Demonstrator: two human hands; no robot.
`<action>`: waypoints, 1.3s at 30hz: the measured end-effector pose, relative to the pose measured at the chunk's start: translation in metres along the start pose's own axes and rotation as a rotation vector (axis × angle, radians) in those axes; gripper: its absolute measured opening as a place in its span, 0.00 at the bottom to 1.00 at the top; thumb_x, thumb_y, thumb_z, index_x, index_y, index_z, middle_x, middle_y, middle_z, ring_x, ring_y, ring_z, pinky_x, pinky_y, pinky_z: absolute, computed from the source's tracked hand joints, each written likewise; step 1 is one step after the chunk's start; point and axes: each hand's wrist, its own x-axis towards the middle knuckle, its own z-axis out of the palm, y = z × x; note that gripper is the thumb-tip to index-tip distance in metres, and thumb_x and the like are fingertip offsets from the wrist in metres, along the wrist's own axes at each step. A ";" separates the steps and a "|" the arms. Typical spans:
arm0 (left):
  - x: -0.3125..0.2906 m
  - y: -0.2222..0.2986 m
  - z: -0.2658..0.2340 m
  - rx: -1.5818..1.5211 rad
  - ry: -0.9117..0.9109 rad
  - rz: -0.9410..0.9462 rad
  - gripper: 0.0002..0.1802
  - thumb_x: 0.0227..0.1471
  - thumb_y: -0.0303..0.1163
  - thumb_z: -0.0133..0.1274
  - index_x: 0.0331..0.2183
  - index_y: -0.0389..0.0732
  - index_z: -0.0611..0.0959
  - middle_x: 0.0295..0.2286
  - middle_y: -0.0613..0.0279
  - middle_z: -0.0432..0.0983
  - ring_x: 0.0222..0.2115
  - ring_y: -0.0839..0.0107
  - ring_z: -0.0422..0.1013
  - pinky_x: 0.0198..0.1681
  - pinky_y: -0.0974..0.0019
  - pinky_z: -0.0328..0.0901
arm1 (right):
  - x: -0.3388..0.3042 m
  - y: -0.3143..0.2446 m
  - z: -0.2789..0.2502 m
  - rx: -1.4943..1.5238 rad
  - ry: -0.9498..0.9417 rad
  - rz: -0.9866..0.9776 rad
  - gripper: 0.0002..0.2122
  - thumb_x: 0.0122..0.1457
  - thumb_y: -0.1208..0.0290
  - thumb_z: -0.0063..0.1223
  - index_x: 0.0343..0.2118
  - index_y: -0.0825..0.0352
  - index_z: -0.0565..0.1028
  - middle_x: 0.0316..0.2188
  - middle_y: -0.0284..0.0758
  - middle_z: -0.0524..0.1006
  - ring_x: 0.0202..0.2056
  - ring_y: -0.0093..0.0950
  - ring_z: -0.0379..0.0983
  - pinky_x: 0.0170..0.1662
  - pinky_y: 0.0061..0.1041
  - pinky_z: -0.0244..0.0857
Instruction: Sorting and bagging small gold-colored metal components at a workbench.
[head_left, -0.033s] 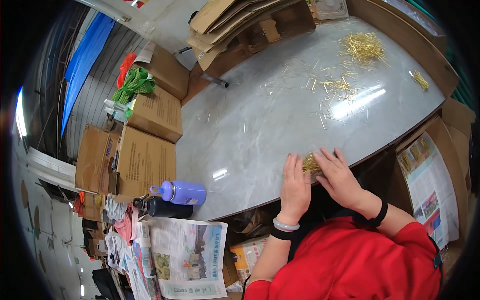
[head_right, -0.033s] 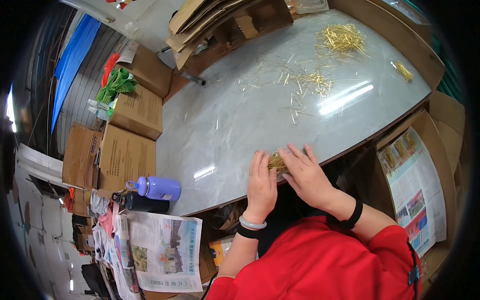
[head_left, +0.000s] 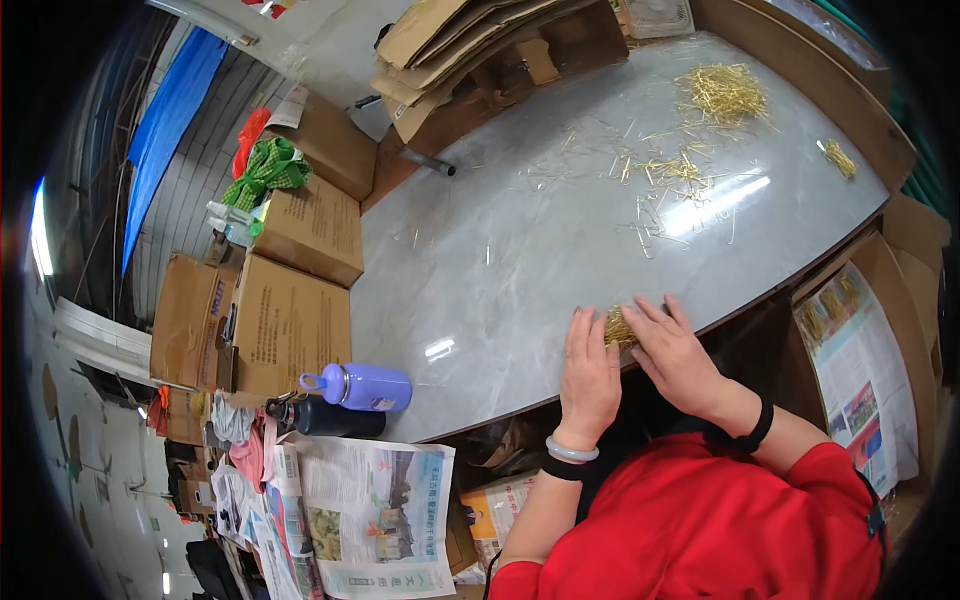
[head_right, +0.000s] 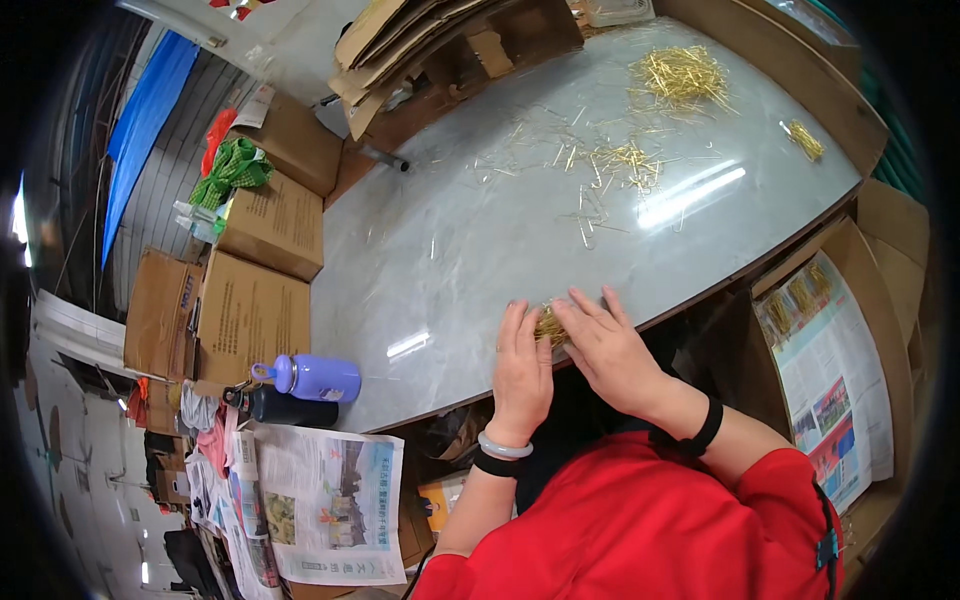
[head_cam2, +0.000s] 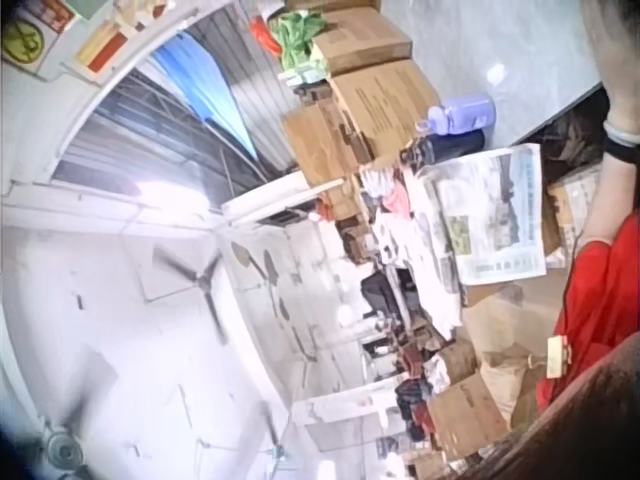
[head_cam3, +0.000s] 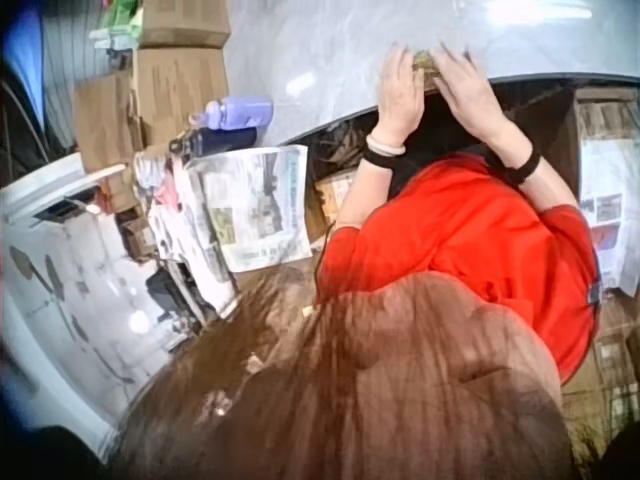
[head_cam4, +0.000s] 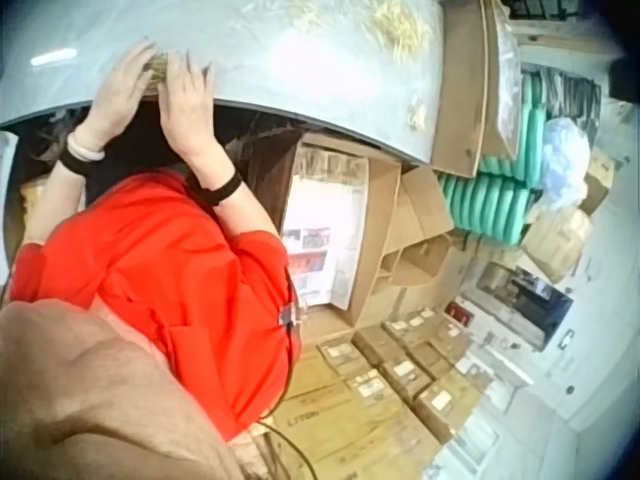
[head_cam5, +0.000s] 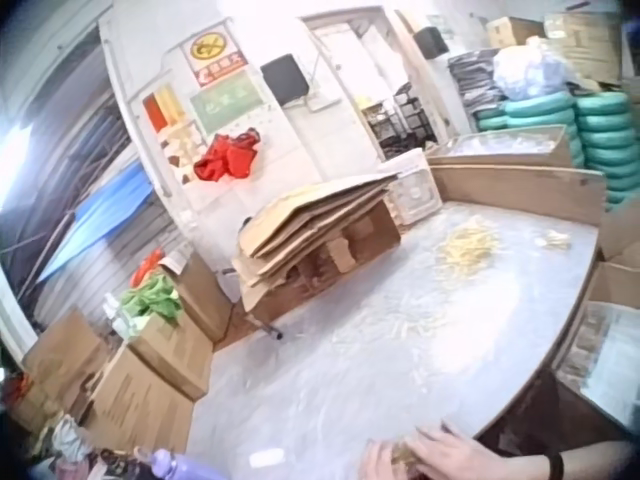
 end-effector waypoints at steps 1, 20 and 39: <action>0.000 0.001 0.000 -0.001 0.004 0.002 0.21 0.64 0.30 0.45 0.55 0.30 0.70 0.58 0.40 0.62 0.61 0.43 0.57 0.62 0.50 0.56 | 0.002 -0.002 0.002 -0.025 0.010 -0.030 0.28 0.55 0.78 0.58 0.60 0.71 0.64 0.53 0.45 0.72 0.60 0.44 0.64 0.65 0.53 0.50; 0.000 0.003 0.002 0.106 0.083 0.031 0.20 0.63 0.29 0.46 0.55 0.32 0.70 0.54 0.43 0.64 0.57 0.45 0.60 0.60 0.49 0.57 | 0.015 0.001 -0.003 0.155 0.149 0.138 0.07 0.49 0.76 0.61 0.33 0.66 0.76 0.38 0.38 0.76 0.45 0.40 0.70 0.50 0.39 0.62; -0.006 0.001 0.010 0.108 0.188 0.004 0.20 0.62 0.26 0.48 0.53 0.28 0.69 0.53 0.37 0.61 0.54 0.40 0.61 0.56 0.49 0.61 | 0.027 -0.012 0.018 0.186 0.262 0.156 0.18 0.54 0.76 0.59 0.48 0.66 0.74 0.44 0.42 0.74 0.44 0.43 0.71 0.51 0.39 0.65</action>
